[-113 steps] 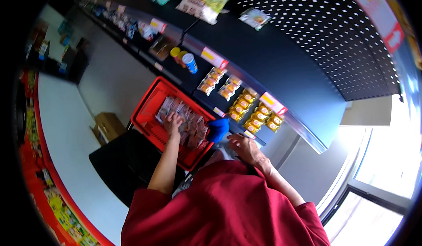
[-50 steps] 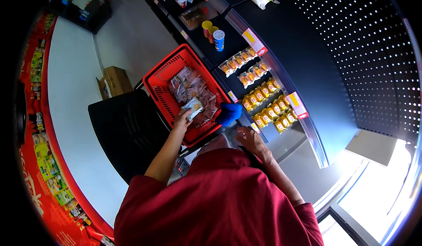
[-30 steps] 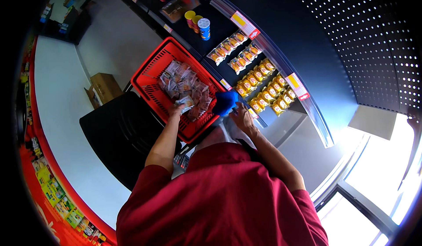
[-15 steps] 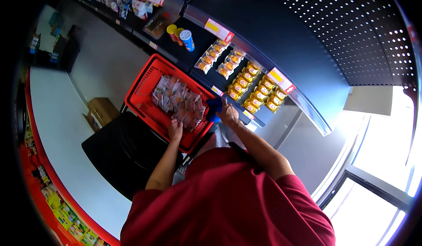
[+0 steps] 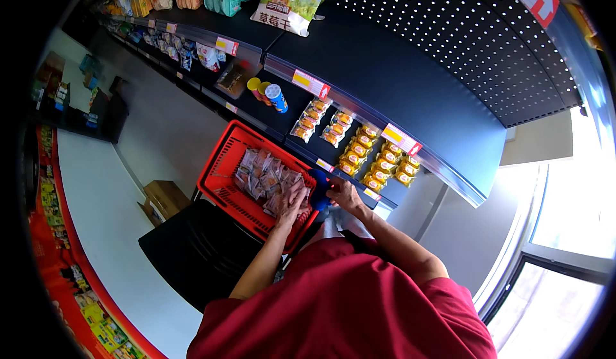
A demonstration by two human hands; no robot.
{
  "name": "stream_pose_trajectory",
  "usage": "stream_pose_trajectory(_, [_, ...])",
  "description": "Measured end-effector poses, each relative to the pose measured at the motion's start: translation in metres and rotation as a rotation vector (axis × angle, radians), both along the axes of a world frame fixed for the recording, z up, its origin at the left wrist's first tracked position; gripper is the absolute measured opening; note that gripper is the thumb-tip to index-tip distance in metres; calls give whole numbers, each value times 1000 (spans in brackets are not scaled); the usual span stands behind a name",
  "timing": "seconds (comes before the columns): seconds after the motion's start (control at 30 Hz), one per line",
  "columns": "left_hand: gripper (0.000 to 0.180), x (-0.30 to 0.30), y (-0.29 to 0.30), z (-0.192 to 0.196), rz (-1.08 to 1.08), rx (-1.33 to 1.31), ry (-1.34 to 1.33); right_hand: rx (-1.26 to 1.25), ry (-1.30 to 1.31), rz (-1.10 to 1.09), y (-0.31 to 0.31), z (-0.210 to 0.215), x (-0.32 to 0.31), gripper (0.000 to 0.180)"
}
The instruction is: The person takes packaged snack items from a red shopping basket and places them onto a store shelf. They arrange the items in neat rows, occasionally using a blue cloth to wipe the shelf surface. The person continues this process, filling the shelf with the snack packages.
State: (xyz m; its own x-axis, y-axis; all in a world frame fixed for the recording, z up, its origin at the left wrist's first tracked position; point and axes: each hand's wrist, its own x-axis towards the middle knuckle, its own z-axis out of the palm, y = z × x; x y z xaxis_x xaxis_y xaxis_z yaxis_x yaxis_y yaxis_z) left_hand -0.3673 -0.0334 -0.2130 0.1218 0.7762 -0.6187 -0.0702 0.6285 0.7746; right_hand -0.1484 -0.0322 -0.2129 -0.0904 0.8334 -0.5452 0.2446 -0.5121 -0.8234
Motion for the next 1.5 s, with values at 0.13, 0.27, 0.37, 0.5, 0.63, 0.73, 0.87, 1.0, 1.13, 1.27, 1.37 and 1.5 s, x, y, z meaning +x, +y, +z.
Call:
stream_pose_trajectory(0.13, [48, 15, 22, 3, -87, 357, -40, 101, 195, 29, 18, 44, -21, 30])
stream_pose_trajectory(0.27, [37, 16, 64, 57, -22, 379, -110, 206, 374, -96, 34, 93, -27, 32])
stream_pose_trajectory(0.37, [39, 10, 106, 104, 75, 629, 15, 325, 267, -97, 31, 126, -15, 34])
stream_pose_trajectory(0.5, [41, 20, 173, 153, 198, 987, 151, 264, 124, -57, 4, 129, 10, 30])
stream_pose_trajectory(0.63, [37, 32, 234, 172, 164, 1285, 573, 138, 58, -59, -43, 111, 28, 26])
stream_pose_trajectory(0.73, [35, 31, 265, 147, 190, 1273, 664, 101, -18, -17, -71, 102, 35, 25])
stream_pose_trajectory(0.87, [37, 42, 259, 139, 163, 1280, 700, 85, 44, -113, -93, 100, 50, 25])
stream_pose_trajectory(1.0, [36, 54, 240, 146, 96, 1234, 690, 136, 15, -121, -91, 93, 63, 27])
stream_pose_trajectory(1.13, [35, 65, 225, 151, 58, 1236, 705, 111, 6, -111, -84, 109, 68, 26])
stream_pose_trajectory(1.27, [35, 95, 194, 155, -8, 1287, 692, 88, 57, -117, -91, 107, 73, 25])
stream_pose_trajectory(1.37, [36, 121, 164, 161, -87, 1234, 637, 83, 15, -93, -94, 109, 81, 25])
stream_pose_trajectory(1.5, [37, 166, 121, 155, -141, 1237, 565, 122, 22, -149, -103, 110, 95, 25])
